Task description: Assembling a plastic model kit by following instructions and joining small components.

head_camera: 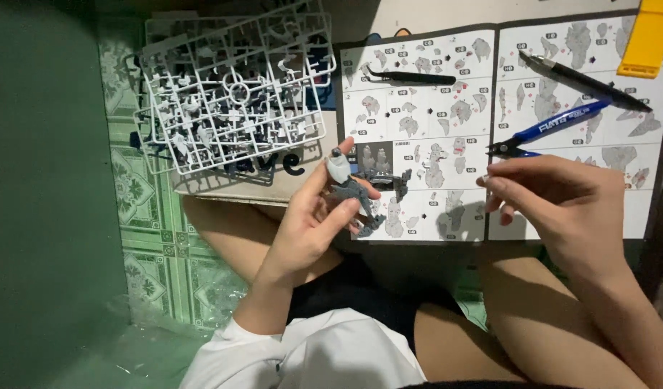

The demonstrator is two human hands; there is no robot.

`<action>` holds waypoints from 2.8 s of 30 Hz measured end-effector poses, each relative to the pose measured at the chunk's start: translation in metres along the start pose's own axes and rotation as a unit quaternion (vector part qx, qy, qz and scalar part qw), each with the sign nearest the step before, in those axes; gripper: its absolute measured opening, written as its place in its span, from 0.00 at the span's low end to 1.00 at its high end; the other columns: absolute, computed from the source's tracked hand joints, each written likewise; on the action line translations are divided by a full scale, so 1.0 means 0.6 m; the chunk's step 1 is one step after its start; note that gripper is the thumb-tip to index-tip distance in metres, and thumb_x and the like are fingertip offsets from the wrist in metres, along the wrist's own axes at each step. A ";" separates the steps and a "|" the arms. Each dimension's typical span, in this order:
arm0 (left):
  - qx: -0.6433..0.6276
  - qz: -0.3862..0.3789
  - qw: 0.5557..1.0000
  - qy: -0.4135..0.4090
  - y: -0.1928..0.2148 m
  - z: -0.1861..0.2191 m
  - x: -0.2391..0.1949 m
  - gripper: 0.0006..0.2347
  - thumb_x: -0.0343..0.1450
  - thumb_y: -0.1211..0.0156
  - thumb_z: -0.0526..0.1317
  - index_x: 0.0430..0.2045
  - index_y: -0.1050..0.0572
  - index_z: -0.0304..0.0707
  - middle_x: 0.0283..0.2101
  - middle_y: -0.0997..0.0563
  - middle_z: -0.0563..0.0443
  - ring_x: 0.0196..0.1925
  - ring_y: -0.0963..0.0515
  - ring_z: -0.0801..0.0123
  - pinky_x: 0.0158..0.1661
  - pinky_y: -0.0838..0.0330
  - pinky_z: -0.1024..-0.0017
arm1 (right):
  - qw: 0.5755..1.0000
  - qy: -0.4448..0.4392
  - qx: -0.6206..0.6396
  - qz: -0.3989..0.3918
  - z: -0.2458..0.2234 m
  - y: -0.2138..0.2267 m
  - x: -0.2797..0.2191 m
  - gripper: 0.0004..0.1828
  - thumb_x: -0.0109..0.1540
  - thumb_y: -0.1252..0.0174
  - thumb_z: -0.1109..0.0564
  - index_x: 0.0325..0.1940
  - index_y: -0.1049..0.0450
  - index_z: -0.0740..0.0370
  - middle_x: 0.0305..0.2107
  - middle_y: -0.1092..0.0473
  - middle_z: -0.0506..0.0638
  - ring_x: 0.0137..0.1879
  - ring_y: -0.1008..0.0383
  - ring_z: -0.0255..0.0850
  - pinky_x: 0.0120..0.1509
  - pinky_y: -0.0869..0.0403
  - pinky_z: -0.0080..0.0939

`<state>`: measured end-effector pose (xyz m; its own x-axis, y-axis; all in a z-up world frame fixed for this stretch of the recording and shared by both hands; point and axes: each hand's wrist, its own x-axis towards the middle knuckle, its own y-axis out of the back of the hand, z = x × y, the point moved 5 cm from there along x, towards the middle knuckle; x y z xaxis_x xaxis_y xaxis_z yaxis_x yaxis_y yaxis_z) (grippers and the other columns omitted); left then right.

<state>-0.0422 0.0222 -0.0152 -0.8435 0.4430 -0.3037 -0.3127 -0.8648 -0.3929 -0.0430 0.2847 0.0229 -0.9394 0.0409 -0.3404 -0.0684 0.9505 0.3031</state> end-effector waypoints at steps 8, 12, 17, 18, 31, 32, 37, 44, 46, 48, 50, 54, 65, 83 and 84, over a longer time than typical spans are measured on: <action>-0.032 -0.102 0.994 0.023 -0.044 -0.001 0.006 0.29 0.73 0.51 0.28 0.70 0.55 0.38 0.48 0.23 0.48 0.42 0.25 0.80 0.39 0.27 0.82 | 0.997 -0.022 0.041 -0.059 0.003 -0.012 -0.011 0.08 0.56 0.42 0.68 0.40 0.24 0.73 0.30 0.24 0.58 0.33 0.22 0.40 0.32 0.24 0.36; -0.047 -0.135 0.989 0.028 -0.058 0.000 0.006 0.29 0.74 0.52 0.28 0.71 0.53 0.38 0.50 0.23 0.47 0.42 0.26 0.80 0.39 0.28 0.82 | 0.997 -0.011 0.009 -0.070 0.003 -0.013 -0.019 0.09 0.55 0.41 0.69 0.39 0.23 0.72 0.30 0.24 0.58 0.35 0.21 0.40 0.36 0.23 0.35; -0.064 -0.152 0.986 0.022 -0.067 0.006 0.005 0.28 0.75 0.52 0.28 0.71 0.53 0.38 0.51 0.23 0.46 0.41 0.26 0.80 0.40 0.28 0.82 | 0.996 -0.005 0.004 -0.094 0.003 -0.014 -0.025 0.08 0.55 0.42 0.69 0.38 0.23 0.72 0.30 0.23 0.57 0.36 0.21 0.39 0.37 0.22 0.34; -0.055 -0.153 0.987 0.017 -0.066 0.008 0.005 0.28 0.75 0.52 0.28 0.71 0.53 0.38 0.51 0.23 0.46 0.41 0.27 0.81 0.40 0.28 0.82 | 0.995 -0.007 0.003 -0.095 0.005 -0.015 -0.024 0.08 0.55 0.42 0.69 0.38 0.23 0.72 0.30 0.23 0.57 0.36 0.21 0.40 0.37 0.22 0.34; -0.084 -0.150 0.985 0.008 -0.074 0.002 0.004 0.27 0.74 0.50 0.27 0.69 0.50 0.33 0.49 0.25 0.45 0.43 0.22 0.73 0.37 0.22 0.77 | 0.989 0.027 0.049 -0.140 0.012 -0.024 -0.027 0.08 0.55 0.41 0.68 0.38 0.23 0.72 0.30 0.23 0.59 0.33 0.23 0.38 0.35 0.23 0.34; -0.091 -0.150 0.984 0.007 -0.074 0.002 0.003 0.27 0.74 0.50 0.26 0.69 0.50 0.33 0.48 0.25 0.45 0.42 0.22 0.72 0.37 0.22 0.77 | 0.987 0.029 0.058 -0.147 0.012 -0.024 -0.027 0.07 0.55 0.41 0.69 0.37 0.23 0.73 0.31 0.23 0.59 0.33 0.23 0.39 0.35 0.23 0.34; -0.122 -0.152 0.981 0.003 -0.078 -0.002 0.005 0.27 0.73 0.49 0.25 0.69 0.50 0.31 0.52 0.28 0.45 0.46 0.23 0.71 0.40 0.21 0.76 | 0.979 0.050 0.094 -0.175 0.005 -0.027 -0.026 0.06 0.55 0.42 0.70 0.36 0.23 0.73 0.35 0.25 0.60 0.33 0.24 0.39 0.35 0.23 0.35; -0.126 -0.154 0.980 -0.003 -0.082 -0.014 0.002 0.28 0.73 0.49 0.25 0.69 0.52 0.31 0.52 0.28 0.43 0.47 0.23 0.70 0.40 0.21 0.75 | 0.975 0.059 0.079 -0.197 0.001 -0.030 -0.027 0.06 0.53 0.42 0.71 0.33 0.22 0.72 0.32 0.24 0.61 0.37 0.20 0.43 0.40 0.20 0.38; -0.135 -0.151 0.979 -0.006 -0.084 -0.020 0.001 0.28 0.73 0.48 0.25 0.68 0.51 0.30 0.50 0.28 0.42 0.44 0.22 0.69 0.40 0.20 0.73 | 0.973 0.054 0.107 -0.198 0.001 -0.030 -0.028 0.06 0.54 0.42 0.71 0.34 0.23 0.73 0.32 0.24 0.62 0.38 0.20 0.45 0.42 0.19 0.39; -0.145 -0.151 0.978 -0.008 -0.084 -0.023 0.000 0.28 0.73 0.47 0.26 0.68 0.51 0.30 0.49 0.27 0.42 0.43 0.21 0.68 0.41 0.19 0.72 | 0.971 0.066 0.118 -0.199 -0.001 -0.030 -0.030 0.06 0.54 0.42 0.71 0.34 0.23 0.72 0.32 0.24 0.62 0.39 0.19 0.45 0.42 0.19 0.40; -0.155 -0.160 0.975 -0.010 -0.085 -0.023 -0.001 0.28 0.73 0.47 0.27 0.69 0.52 0.31 0.49 0.26 0.41 0.44 0.21 0.68 0.42 0.19 0.72 | 0.970 0.071 0.119 -0.198 -0.001 -0.029 -0.031 0.05 0.53 0.41 0.71 0.34 0.24 0.72 0.32 0.24 0.62 0.39 0.19 0.46 0.42 0.18 0.40; -0.141 -0.155 0.978 0.014 -0.083 -0.022 -0.003 0.28 0.73 0.48 0.27 0.69 0.51 0.31 0.49 0.25 0.41 0.41 0.21 0.69 0.40 0.22 0.73 | 0.974 0.060 0.117 -0.186 0.005 -0.025 -0.031 0.05 0.54 0.42 0.71 0.34 0.24 0.73 0.32 0.25 0.62 0.36 0.21 0.44 0.39 0.21 0.38; 0.000 -0.100 0.993 -0.071 -0.069 -0.014 0.004 0.28 0.70 0.39 0.31 0.65 0.44 0.32 0.46 0.27 0.50 0.46 0.22 0.70 0.49 0.24 0.72 | 0.987 0.021 0.095 -0.124 -0.009 -0.030 -0.023 0.07 0.57 0.43 0.71 0.39 0.25 0.73 0.33 0.26 0.60 0.35 0.26 0.40 0.37 0.25 0.35; 0.103 0.114 0.976 -0.152 0.085 0.017 -0.023 0.27 0.72 0.41 0.29 0.65 0.44 0.29 0.40 0.26 0.48 0.35 0.27 0.77 0.34 0.30 0.81 | 0.937 0.143 -0.320 -0.014 -0.049 -0.049 0.000 0.08 0.61 0.39 0.66 0.44 0.23 0.64 0.33 0.26 0.51 0.33 0.26 0.34 0.36 0.29 0.31; 0.137 0.124 0.970 -0.158 0.088 0.020 -0.025 0.26 0.72 0.41 0.30 0.64 0.43 0.29 0.39 0.25 0.49 0.34 0.26 0.78 0.34 0.29 0.81 | 0.933 0.151 -0.327 -0.016 -0.055 -0.053 0.001 0.08 0.59 0.39 0.67 0.42 0.23 0.65 0.31 0.27 0.52 0.33 0.26 0.35 0.34 0.29 0.32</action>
<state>-0.0513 -0.0329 -0.0209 -0.9858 0.1565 -0.0608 -0.1513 -0.9850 -0.0824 -0.0527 0.2442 0.0423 -0.9786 -0.1664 -0.1212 -0.1945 0.5543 0.8093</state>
